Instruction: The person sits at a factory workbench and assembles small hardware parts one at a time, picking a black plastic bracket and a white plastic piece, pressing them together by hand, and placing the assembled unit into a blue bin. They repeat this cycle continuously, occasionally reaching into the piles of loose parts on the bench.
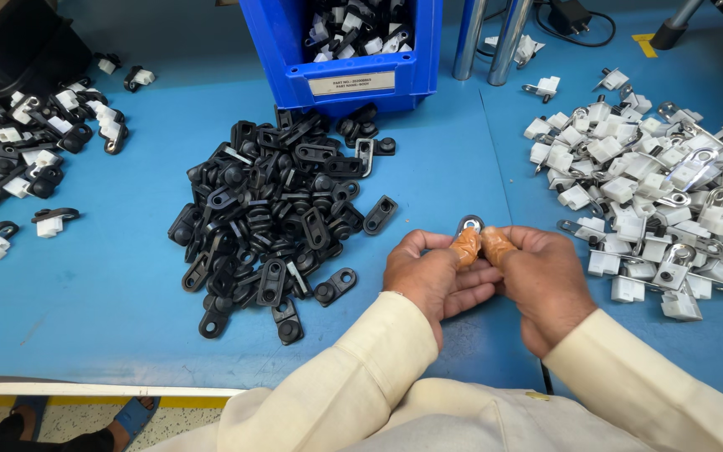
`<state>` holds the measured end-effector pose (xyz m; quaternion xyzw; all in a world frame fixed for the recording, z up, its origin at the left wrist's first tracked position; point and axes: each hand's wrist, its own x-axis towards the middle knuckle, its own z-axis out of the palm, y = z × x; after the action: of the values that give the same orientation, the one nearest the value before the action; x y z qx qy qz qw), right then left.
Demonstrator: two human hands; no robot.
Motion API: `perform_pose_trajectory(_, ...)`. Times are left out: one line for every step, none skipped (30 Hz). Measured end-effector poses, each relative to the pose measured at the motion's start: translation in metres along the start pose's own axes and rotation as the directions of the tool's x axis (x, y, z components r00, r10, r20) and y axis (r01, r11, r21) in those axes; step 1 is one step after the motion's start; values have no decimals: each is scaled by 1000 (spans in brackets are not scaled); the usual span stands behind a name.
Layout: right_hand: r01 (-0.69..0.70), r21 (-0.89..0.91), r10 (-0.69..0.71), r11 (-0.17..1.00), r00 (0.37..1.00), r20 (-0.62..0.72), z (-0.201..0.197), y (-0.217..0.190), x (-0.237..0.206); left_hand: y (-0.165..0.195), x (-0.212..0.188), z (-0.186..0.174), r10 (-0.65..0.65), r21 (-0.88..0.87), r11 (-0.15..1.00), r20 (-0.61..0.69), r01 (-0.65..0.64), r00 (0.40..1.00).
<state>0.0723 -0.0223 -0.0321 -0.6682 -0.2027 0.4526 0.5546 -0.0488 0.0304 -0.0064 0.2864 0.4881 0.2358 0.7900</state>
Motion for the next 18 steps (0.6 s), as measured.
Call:
perform_pose_trajectory(-44,13,44,999,999,-7,0,-1,-3,1,0,-1,-6,3,1000,0,6,1000)
perform_pose_trajectory(-87,25,87,996,996,-15,0,-1,-7,3,0,-1,-15,-11,1000,0,15,1000)
perform_pose_trajectory(-130,37,130,991,991,-22,0,-3,-10,4,1,-2,-24,-25,999,1,24,1000)
perform_pose_trajectory(-138,49,138,989,990,-10,0,-5,-11,4,1,-2,-33,-38,999,1,33,999)
perform_pose_trajectory(-146,63,146,987,989,2,-1,-8,-12,4,0,-3,-32,-40,999,10,32,999)
perform_pose_trajectory(-154,77,153,985,988,14,-1,-11,-13,4,0,-4,-30,-42,999,19,31,999)
perform_pose_trajectory(-150,60,150,987,989,3,-1,-13,-13,3,0,-4,-29,-44,999,29,30,999)
perform_pose_trajectory(-145,43,145,989,989,-7,-2,-16,-11,3,-1,-4,-18,-28,999,35,19,999)
perform_pose_trajectory(-140,25,140,990,990,-17,-3,-18,-10,3,-1,-3,-7,-14,1000,40,8,999)
perform_pose_trajectory(-106,27,106,994,994,-2,-5,-19,-9,2,-2,-3,3,1,1000,45,-3,999)
perform_pose_trajectory(-71,30,71,997,997,13,-7,-20,-8,3,-3,-3,42,89,995,45,-46,998)
perform_pose_trajectory(-37,34,36,999,999,28,-8,-20,-6,4,-4,-3,81,175,981,49,-88,996)
perform_pose_trajectory(-57,54,57,997,998,1,-9,-19,-5,5,-7,-4,119,260,957,55,-130,991)
perform_pose_trajectory(-78,73,80,994,996,-27,-11,-18,-4,4,-10,-4,207,378,902,44,-208,977)
perform_pose_trajectory(-96,93,102,991,993,-53,-12,-17,-3,3,-14,-5,296,489,827,43,-278,954)
perform_pose_trajectory(-114,120,119,986,992,-43,-12,-16,-3,1,-18,-6,380,592,733,50,-334,923)
perform_pose_trajectory(-130,148,136,980,990,-31,-11,-15,-2,1,-20,-6,414,596,714,62,-366,908)
perform_pose_trajectory(-147,176,152,973,988,-20,-11,-15,-2,0,-21,-5,446,600,694,75,-398,892)
